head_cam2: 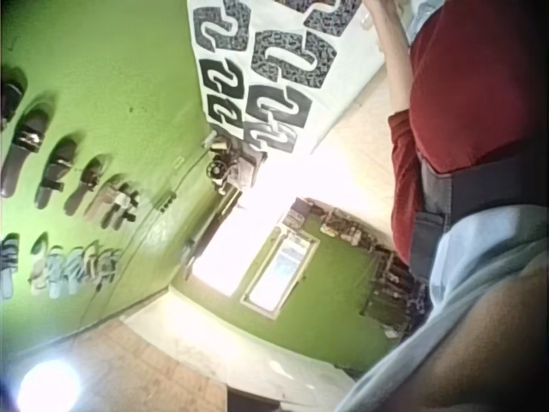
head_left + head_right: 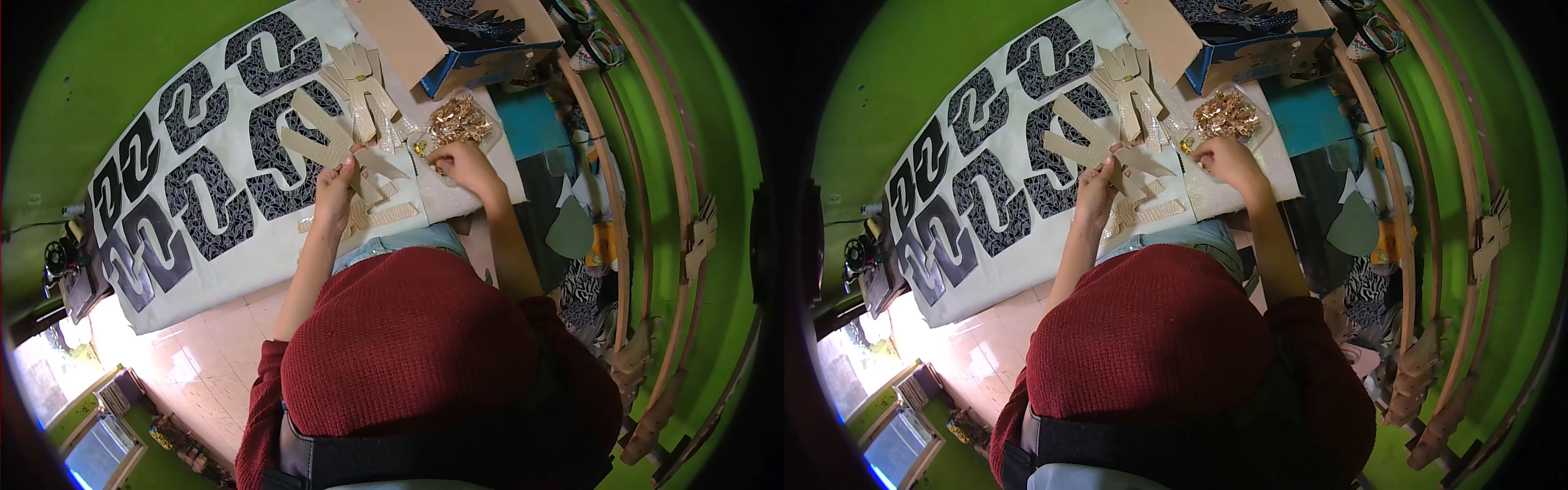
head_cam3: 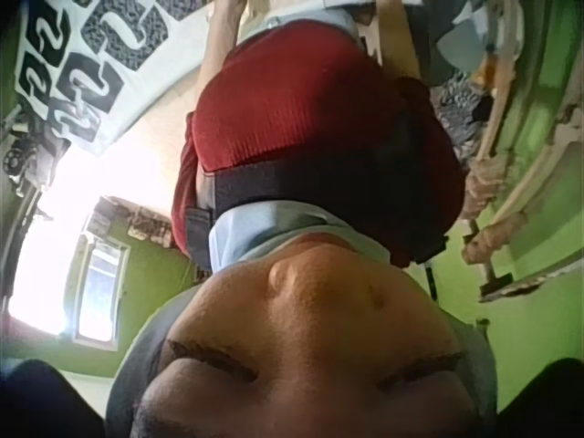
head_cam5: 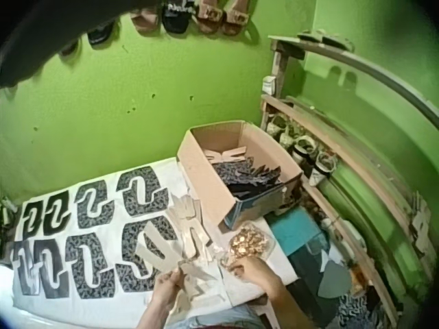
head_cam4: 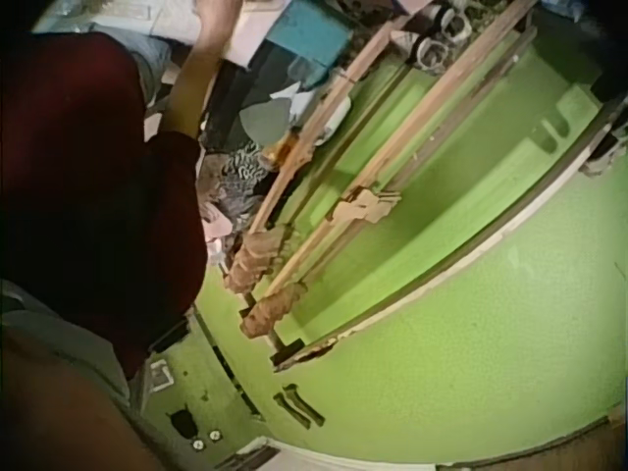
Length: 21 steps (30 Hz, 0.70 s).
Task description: Attaching small decorative metal pieces to pre-cut patterned shoe upper components at a workstation.
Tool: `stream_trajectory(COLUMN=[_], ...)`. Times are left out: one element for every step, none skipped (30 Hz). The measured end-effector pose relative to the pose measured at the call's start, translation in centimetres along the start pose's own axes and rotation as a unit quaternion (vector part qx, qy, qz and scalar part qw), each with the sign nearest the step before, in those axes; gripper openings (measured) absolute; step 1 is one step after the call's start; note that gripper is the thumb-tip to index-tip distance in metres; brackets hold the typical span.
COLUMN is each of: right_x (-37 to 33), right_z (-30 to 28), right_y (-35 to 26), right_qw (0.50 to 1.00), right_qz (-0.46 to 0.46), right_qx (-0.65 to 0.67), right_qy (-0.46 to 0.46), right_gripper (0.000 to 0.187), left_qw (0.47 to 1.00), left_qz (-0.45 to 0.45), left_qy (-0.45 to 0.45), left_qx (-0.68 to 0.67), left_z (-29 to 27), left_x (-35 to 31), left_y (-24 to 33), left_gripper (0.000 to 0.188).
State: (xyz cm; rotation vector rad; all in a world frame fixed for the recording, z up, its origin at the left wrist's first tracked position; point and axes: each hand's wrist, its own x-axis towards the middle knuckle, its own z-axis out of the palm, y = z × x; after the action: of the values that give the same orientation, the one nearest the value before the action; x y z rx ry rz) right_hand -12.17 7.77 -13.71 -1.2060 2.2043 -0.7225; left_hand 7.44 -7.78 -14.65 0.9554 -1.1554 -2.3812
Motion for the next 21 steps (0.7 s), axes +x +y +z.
stream_trajectory(right_x=[0.3, 0.5, 0.7, 0.9, 1.0, 1.2, 1.3, 1.5, 1.8, 1.7, 1.4, 1.2, 1.1, 1.0, 0.9, 0.8, 0.7, 0.5, 0.4, 0.4, 0.2], right_z=[0.5, 1.1, 1.5, 1.7, 1.8, 1.9, 1.9, 1.8, 1.7, 1.5, 1.2, 0.8, 0.5, 0.2, -0.2, -0.6, -1.0, -1.5, -1.7, -1.7, -1.6], right_y=[-0.2, -0.2, -0.1, 0.0, 0.1, 0.1, 0.0, -0.1, -0.2, -0.4, -0.6, -0.6, -0.4, 0.0, 0.3, 0.6, 1.0, 1.4, 1.7, 1.8, 2.1], right_qw=[1.0, 0.998, 0.992, 0.992, 0.987, 0.982, 0.982, 0.982, 0.981, 0.981, 0.986, 0.99, 0.99, 0.997, 0.995, 0.991, 0.991, 0.99, 0.989, 0.983, 0.983], right_qz=[0.001, -0.02, -0.04, -0.039, -0.043, -0.045, -0.042, -0.03, -0.02, -0.019, -0.024, -0.03, -0.032, -0.034, -0.036, -0.04, -0.04, -0.016, 0.008, -0.004, -0.001], right_qx=[0.001, -0.057, -0.115, -0.114, -0.146, -0.178, -0.177, -0.185, -0.193, -0.192, -0.163, -0.135, -0.135, -0.039, 0.058, 0.088, 0.088, 0.095, 0.101, 0.133, 0.134], right_qy=[0.002, 0.022, 0.041, 0.044, 0.047, 0.049, 0.052, 0.034, 0.015, 0.015, 0.022, 0.027, 0.025, 0.053, 0.079, 0.094, 0.091, 0.099, 0.106, 0.124, 0.124], right_gripper=[0.019, 0.021, 0.024, 0.024, 0.024, 0.025, 0.025, 0.025, 0.025, 0.025, 0.024, 0.023, 0.023, 0.022, 0.023, 0.023, 0.023, 0.024, 0.026, 0.026, 0.026], left_qw=[1.0, 1.0, 0.999, 0.999, 0.999, 0.999, 0.999, 0.999, 0.999, 0.999, 0.999, 0.999, 0.999, 0.999, 0.998, 0.998, 0.998, 0.998, 0.997, 0.997, 0.997], left_qz=[0.0, -0.006, -0.013, -0.013, -0.014, -0.016, -0.019, -0.021, -0.021, -0.02, -0.021, -0.02, -0.02, -0.02, -0.023, -0.026, -0.027, -0.031, -0.036, -0.039, -0.046], left_qy=[-0.002, 0.007, 0.015, -0.002, -0.004, -0.019, -0.034, -0.037, -0.037, -0.037, -0.037, -0.036, -0.035, -0.033, -0.038, -0.043, -0.04, -0.042, -0.043, -0.043, -0.04], left_qx=[0.001, -0.015, -0.032, -0.039, -0.036, -0.03, -0.024, -0.022, -0.008, 0.006, 0.007, 0.019, 0.03, 0.029, 0.032, 0.036, 0.035, 0.043, 0.051, 0.051, 0.052], left_z=[-0.1, -0.2, 0.1, 0.2, 0.1, 0.0, -0.1, -0.1, -0.1, -0.1, -0.1, 0.0, 0.1, 0.1, 0.2, 0.2, 0.2, 0.1, 0.0, 0.0, 0.1], left_x=[0.1, 0.1, 0.0, -0.2, -0.2, -0.2, -0.1, -0.1, -0.1, 0.0, 0.1, 0.0, 0.0, 0.2, 0.3, 0.5, 0.7, 1.1, 1.4, 1.6, 1.7], left_y=[-0.4, -0.9, -1.0, -1.0, -0.9, -0.9, -0.8, -0.8, -0.8, -0.8, -0.8, -0.8, -0.8, -0.7, -0.5, -0.4, -0.3, -0.2, -0.1, -0.2, -0.4], left_gripper=[0.033, 0.032, 0.031, 0.032, 0.032, 0.034, 0.036, 0.036, 0.036, 0.035, 0.035, 0.034, 0.032, 0.032, 0.031, 0.03, 0.03, 0.03, 0.03, 0.03, 0.031])
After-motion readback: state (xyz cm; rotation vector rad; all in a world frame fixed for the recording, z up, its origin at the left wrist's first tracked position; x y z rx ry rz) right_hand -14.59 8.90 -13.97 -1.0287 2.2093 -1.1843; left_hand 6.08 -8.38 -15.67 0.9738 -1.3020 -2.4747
